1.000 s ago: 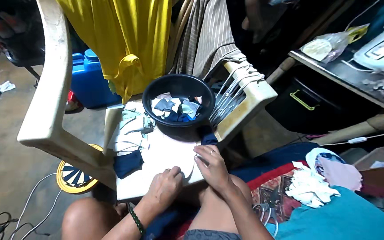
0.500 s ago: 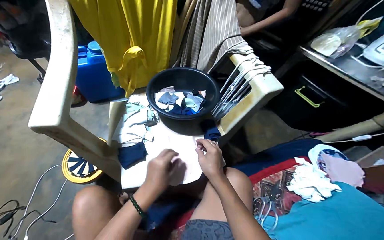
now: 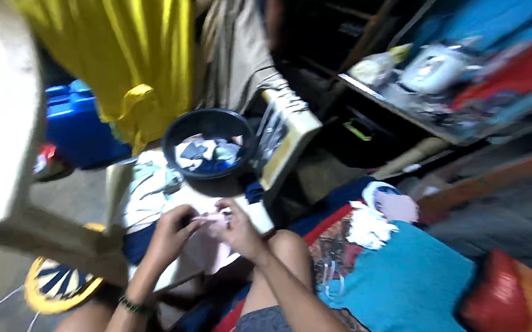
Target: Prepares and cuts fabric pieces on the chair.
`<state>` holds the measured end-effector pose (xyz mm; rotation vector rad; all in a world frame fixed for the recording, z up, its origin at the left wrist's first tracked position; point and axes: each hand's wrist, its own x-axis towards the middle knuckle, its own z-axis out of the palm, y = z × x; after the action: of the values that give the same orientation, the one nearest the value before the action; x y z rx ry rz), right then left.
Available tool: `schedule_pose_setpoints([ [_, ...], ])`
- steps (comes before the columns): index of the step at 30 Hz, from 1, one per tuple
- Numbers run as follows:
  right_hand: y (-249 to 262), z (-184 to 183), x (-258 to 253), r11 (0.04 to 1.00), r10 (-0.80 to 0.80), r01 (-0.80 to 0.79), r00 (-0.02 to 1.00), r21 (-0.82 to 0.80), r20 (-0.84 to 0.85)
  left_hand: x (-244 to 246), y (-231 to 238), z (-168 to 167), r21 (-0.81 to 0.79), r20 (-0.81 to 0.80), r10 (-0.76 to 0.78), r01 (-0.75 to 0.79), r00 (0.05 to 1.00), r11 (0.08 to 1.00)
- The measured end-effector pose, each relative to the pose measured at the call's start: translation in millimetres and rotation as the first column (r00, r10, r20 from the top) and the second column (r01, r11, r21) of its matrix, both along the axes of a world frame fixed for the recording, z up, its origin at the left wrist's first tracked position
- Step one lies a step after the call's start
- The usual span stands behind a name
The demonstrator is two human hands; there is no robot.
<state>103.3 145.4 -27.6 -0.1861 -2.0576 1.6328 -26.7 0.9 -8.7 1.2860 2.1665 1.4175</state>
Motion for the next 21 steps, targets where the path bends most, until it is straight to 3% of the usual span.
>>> schedule_pose_setpoints([
  [3, -8, -5, 8, 0.996, 0.029, -0.018, 0.992, -0.091, 0.125, 1, -5, 3, 0.086, -0.01, 0.022, -0.021, 1.0, 0.996],
  [8, -8, -8, 17, 0.982, 0.076, -0.062, 0.994, -0.178, 0.078, 3, -19, 6, 0.169, -0.04, 0.063, -0.056, 0.997, 0.984],
  [12, 1, -5, 19, 0.966, -0.006, 0.009, 1.0, -0.259, 0.009, 11, -25, 10, 0.146, 0.007, 0.148, -0.147, 0.989, 0.978],
  [18, 26, 3, 20, 0.999, -0.003, 0.009, 0.982, -0.033, 0.19, 11, -19, 0, 0.061, -0.059, 0.183, -0.179, 0.981, 0.982],
  [21, 40, 3, 11, 0.998, 0.036, -0.052, 0.941, 0.041, 0.335, 10, -17, 3, -0.157, 0.099, 0.178, -0.161, 0.979, 0.974],
])
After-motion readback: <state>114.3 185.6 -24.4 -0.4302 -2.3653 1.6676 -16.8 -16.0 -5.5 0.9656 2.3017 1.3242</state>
